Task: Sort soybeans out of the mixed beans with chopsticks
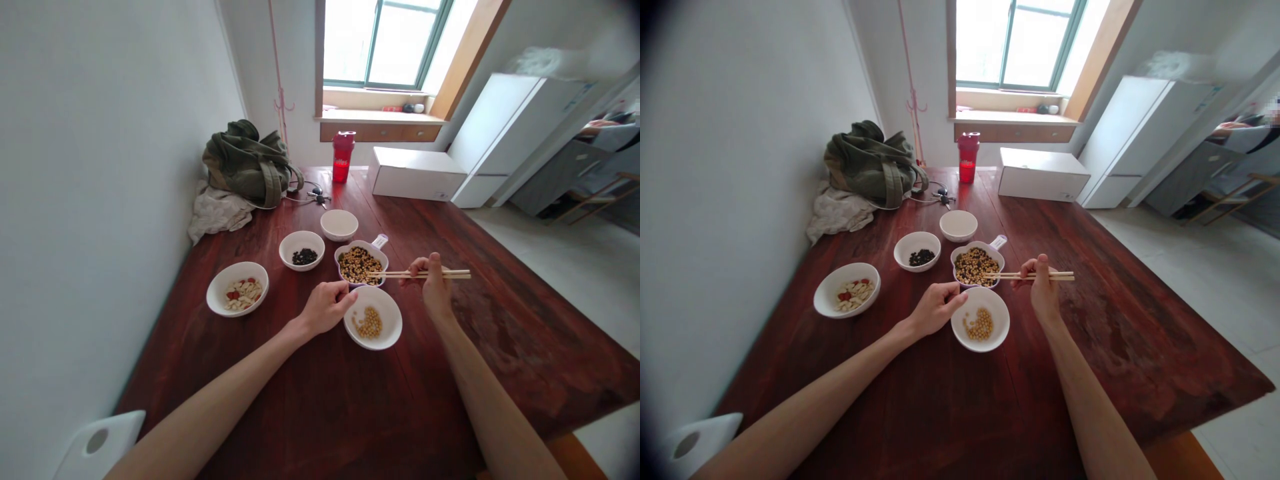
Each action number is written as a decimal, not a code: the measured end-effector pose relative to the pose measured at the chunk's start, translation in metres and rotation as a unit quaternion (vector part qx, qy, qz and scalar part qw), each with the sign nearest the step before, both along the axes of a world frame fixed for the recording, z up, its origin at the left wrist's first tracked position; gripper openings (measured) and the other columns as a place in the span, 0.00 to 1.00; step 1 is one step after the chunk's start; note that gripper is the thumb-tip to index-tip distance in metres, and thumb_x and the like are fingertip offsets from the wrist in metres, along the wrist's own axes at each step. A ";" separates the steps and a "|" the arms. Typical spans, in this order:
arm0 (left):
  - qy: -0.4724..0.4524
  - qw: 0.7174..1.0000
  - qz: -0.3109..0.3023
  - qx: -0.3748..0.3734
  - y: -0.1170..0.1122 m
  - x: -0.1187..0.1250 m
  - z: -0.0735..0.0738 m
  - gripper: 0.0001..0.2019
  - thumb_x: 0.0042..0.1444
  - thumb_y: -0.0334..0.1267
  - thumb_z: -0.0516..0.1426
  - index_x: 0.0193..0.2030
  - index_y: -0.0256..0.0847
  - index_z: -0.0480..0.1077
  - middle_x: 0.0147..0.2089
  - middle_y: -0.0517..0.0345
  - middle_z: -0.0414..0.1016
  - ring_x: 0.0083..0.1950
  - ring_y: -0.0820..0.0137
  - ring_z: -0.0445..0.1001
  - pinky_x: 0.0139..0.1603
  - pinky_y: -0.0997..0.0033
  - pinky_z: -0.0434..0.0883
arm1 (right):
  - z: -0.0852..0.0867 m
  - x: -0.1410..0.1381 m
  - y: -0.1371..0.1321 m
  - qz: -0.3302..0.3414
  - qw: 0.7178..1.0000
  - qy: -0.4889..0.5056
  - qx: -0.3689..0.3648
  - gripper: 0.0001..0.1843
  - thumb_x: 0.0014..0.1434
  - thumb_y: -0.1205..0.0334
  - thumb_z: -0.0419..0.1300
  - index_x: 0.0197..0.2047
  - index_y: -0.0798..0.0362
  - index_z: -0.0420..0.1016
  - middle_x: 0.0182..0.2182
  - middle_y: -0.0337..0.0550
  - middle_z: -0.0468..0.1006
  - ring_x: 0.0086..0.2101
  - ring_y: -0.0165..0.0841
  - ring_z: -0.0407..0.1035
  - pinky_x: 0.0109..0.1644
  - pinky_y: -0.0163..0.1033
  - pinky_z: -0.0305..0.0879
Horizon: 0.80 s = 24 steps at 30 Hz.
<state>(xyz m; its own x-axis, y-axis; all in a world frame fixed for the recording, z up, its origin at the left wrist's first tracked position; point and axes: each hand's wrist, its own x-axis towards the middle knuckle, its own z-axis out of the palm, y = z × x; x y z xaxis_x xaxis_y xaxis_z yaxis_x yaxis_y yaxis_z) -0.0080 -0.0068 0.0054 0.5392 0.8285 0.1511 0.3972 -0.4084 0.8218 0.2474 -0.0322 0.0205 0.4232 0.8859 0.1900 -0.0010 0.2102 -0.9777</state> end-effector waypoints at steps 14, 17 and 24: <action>-0.002 1.000 0.002 0.000 0.000 0.001 0.001 0.22 0.65 0.49 0.53 0.24 0.39 0.57 0.23 0.65 0.57 0.27 0.76 0.56 0.29 0.74 0.50 | 0.012 0.011 -0.001 0.086 0.979 0.169 0.079 0.34 0.64 0.36 0.56 0.17 0.52 0.68 0.16 0.37 0.65 0.18 0.31 0.71 0.20 0.35 0.69; -0.004 1.000 0.001 -0.002 0.000 0.000 0.001 0.22 0.65 0.49 0.53 0.24 0.39 0.57 0.23 0.65 0.57 0.26 0.76 0.55 0.29 0.73 0.50 | 0.019 0.011 -0.005 0.156 0.969 0.183 0.062 0.34 0.65 0.36 0.55 0.16 0.51 0.68 0.16 0.38 0.62 0.18 0.32 0.70 0.19 0.36 0.68; -0.003 1.000 0.000 -0.001 0.000 0.000 0.001 0.22 0.66 0.49 0.53 0.24 0.39 0.57 0.23 0.65 0.58 0.26 0.76 0.56 0.29 0.73 0.50 | 0.020 0.011 -0.005 0.169 0.970 0.170 0.045 0.34 0.64 0.34 0.53 0.17 0.51 0.69 0.17 0.39 0.63 0.19 0.34 0.70 0.16 0.36 0.63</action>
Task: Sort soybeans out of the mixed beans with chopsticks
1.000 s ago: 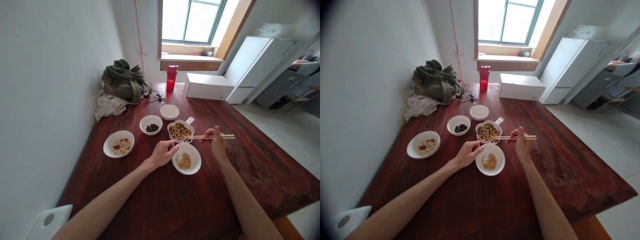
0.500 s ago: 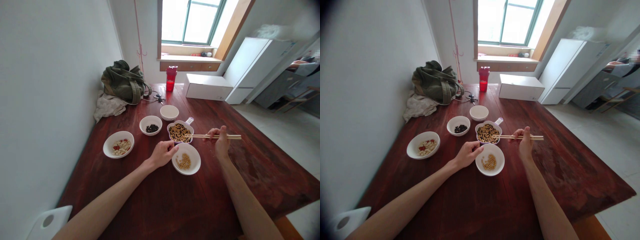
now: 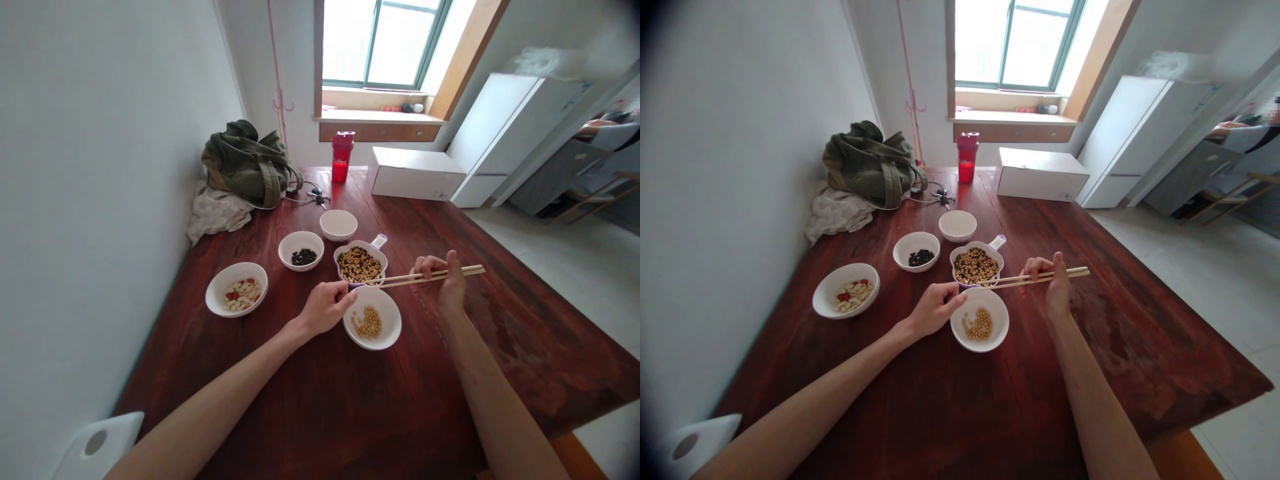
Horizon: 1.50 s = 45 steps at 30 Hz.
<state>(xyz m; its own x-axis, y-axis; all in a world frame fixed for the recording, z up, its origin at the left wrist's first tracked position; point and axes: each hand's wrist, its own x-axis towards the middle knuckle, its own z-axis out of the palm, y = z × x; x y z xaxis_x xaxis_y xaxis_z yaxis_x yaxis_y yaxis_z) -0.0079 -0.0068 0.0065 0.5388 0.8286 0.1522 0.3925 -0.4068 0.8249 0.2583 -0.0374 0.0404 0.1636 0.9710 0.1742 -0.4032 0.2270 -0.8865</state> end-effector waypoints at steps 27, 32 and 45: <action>-0.004 1.000 0.001 0.003 0.000 0.000 0.000 0.22 0.66 0.49 0.53 0.25 0.39 0.57 0.23 0.65 0.58 0.26 0.76 0.56 0.29 0.73 0.51 | -0.020 -0.007 0.005 -0.146 0.969 -0.196 -0.032 0.35 0.65 0.32 0.51 0.23 0.52 0.73 0.18 0.42 0.76 0.21 0.34 0.75 0.24 0.35 0.71; -0.006 1.000 0.001 -0.002 -0.001 0.000 0.002 0.22 0.65 0.49 0.54 0.24 0.39 0.56 0.23 0.65 0.57 0.26 0.76 0.56 0.29 0.73 0.51 | -0.017 -0.007 0.002 -0.115 0.971 -0.208 -0.016 0.33 0.65 0.33 0.52 0.24 0.52 0.74 0.20 0.43 0.77 0.23 0.35 0.76 0.26 0.36 0.72; -0.015 1.000 -0.001 -0.008 0.000 0.001 0.002 0.21 0.64 0.48 0.54 0.24 0.39 0.57 0.22 0.65 0.58 0.26 0.76 0.56 0.29 0.73 0.50 | -0.018 -0.007 0.003 -0.096 0.981 -0.166 -0.028 0.33 0.66 0.34 0.51 0.22 0.52 0.72 0.17 0.42 0.74 0.23 0.36 0.77 0.25 0.36 0.72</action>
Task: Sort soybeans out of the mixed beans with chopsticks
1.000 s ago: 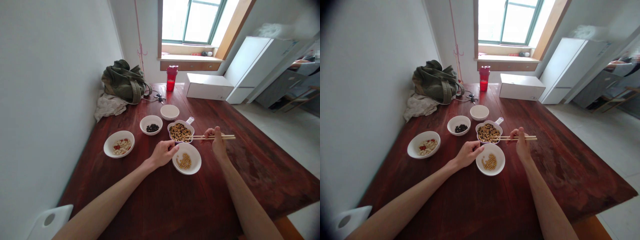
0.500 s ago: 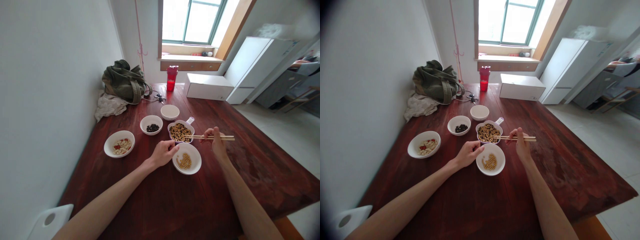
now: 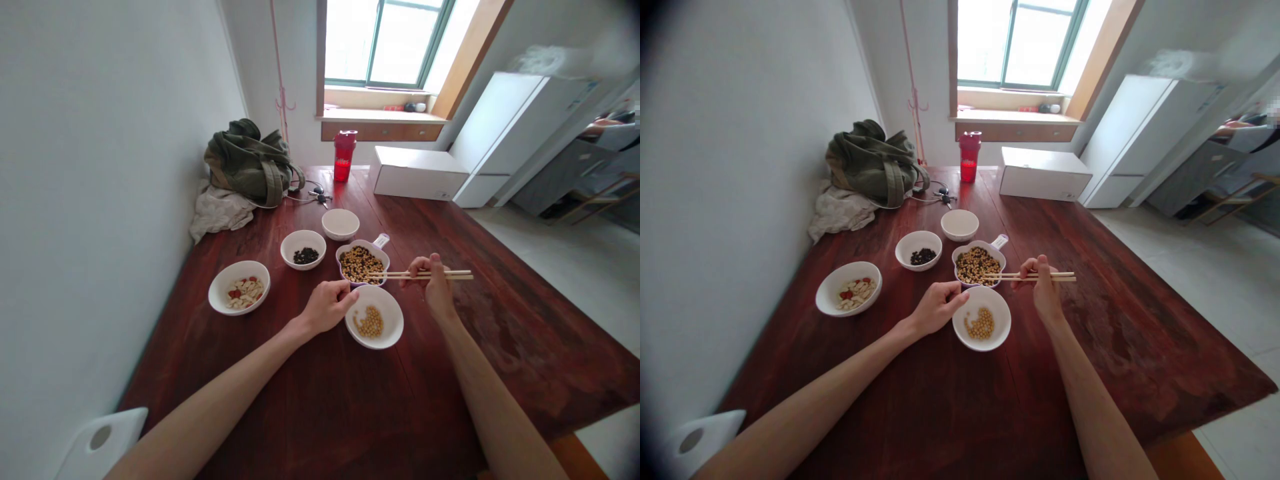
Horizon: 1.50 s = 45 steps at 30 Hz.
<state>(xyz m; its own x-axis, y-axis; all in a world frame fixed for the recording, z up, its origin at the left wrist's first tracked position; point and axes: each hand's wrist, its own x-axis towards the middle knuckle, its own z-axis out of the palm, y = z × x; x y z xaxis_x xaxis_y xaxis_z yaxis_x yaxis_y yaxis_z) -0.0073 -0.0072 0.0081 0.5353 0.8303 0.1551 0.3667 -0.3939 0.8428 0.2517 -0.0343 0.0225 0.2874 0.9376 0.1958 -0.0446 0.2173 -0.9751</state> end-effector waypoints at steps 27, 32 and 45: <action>0.008 1.000 -0.002 0.004 0.000 0.000 0.000 0.21 0.65 0.48 0.53 0.24 0.39 0.57 0.23 0.65 0.58 0.26 0.76 0.56 0.29 0.73 0.51 | 0.003 -0.006 -0.002 -0.013 1.000 -0.011 0.000 0.33 0.65 0.33 0.54 0.23 0.52 0.72 0.18 0.41 0.74 0.20 0.33 0.74 0.23 0.35 0.71; 0.007 1.000 0.000 0.002 0.000 0.000 0.000 0.21 0.65 0.48 0.54 0.24 0.39 0.56 0.22 0.65 0.57 0.26 0.76 0.56 0.29 0.73 0.50 | 0.003 -0.006 -0.001 -0.021 1.000 -0.023 0.005 0.33 0.65 0.33 0.53 0.22 0.52 0.71 0.17 0.41 0.73 0.21 0.34 0.74 0.23 0.35 0.71; 0.004 1.000 0.003 0.001 0.000 0.000 0.000 0.21 0.65 0.48 0.54 0.24 0.39 0.57 0.22 0.65 0.58 0.26 0.76 0.56 0.29 0.73 0.50 | 0.003 0.002 0.001 -0.024 0.998 0.038 0.043 0.33 0.66 0.35 0.53 0.20 0.51 0.71 0.18 0.41 0.71 0.22 0.35 0.75 0.21 0.36 0.68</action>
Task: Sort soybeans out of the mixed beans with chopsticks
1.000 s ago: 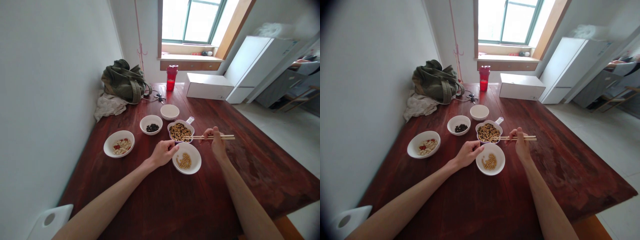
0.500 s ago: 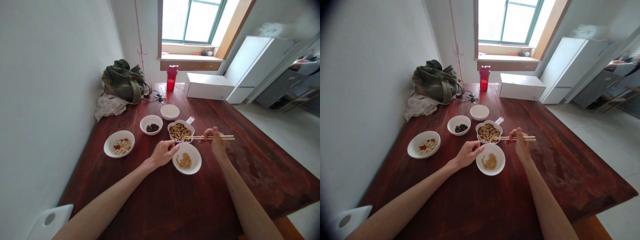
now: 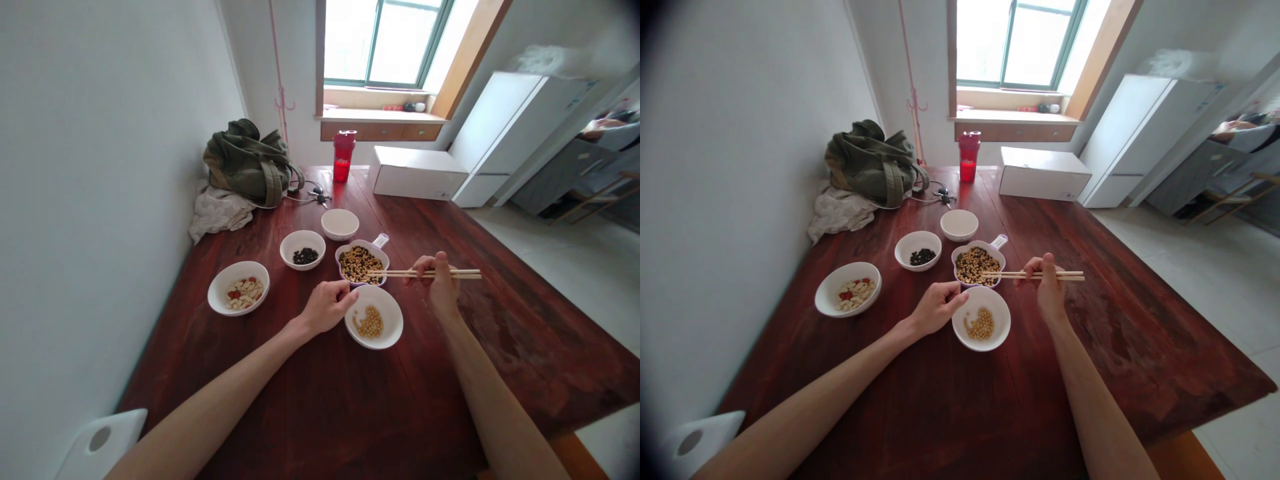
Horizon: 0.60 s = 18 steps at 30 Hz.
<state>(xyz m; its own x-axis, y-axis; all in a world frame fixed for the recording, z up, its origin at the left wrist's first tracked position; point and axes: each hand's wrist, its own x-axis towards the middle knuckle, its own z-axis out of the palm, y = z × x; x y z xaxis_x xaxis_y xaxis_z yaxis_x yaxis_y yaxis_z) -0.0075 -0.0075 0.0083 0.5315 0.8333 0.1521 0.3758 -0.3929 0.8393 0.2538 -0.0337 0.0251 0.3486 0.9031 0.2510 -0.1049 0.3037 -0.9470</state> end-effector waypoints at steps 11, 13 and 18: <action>0.000 1.000 -0.002 0.003 0.000 -0.001 0.000 0.22 0.65 0.48 0.54 0.24 0.39 0.57 0.23 0.65 0.57 0.26 0.76 0.55 0.29 0.74 0.50 | 0.015 0.000 -0.006 0.192 0.977 0.076 -0.052 0.31 0.66 0.38 0.54 0.20 0.51 0.71 0.19 0.40 0.67 0.22 0.37 0.74 0.17 0.37 0.65; 0.003 1.000 0.000 0.002 0.000 0.000 0.000 0.22 0.65 0.48 0.54 0.24 0.39 0.57 0.23 0.65 0.57 0.26 0.76 0.55 0.28 0.74 0.50 | 0.012 -0.002 -0.004 0.155 0.984 0.089 -0.027 0.31 0.65 0.38 0.55 0.20 0.52 0.70 0.19 0.39 0.67 0.23 0.36 0.74 0.19 0.37 0.67; 0.001 1.000 -0.003 0.001 0.000 0.000 -0.001 0.22 0.65 0.48 0.54 0.24 0.39 0.57 0.22 0.65 0.58 0.26 0.76 0.56 0.29 0.74 0.50 | 0.000 -0.011 0.001 0.085 0.994 0.066 -0.022 0.28 0.66 0.40 0.57 0.22 0.52 0.72 0.18 0.39 0.71 0.22 0.35 0.75 0.24 0.37 0.72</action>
<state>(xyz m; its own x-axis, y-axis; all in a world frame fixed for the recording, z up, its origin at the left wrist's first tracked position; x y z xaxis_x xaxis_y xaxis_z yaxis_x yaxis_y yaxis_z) -0.0073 -0.0075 0.0076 0.5369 0.8297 0.1527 0.3759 -0.3973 0.8372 0.2428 -0.0331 0.0255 0.2172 0.9610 0.1714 -0.2752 0.2288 -0.9338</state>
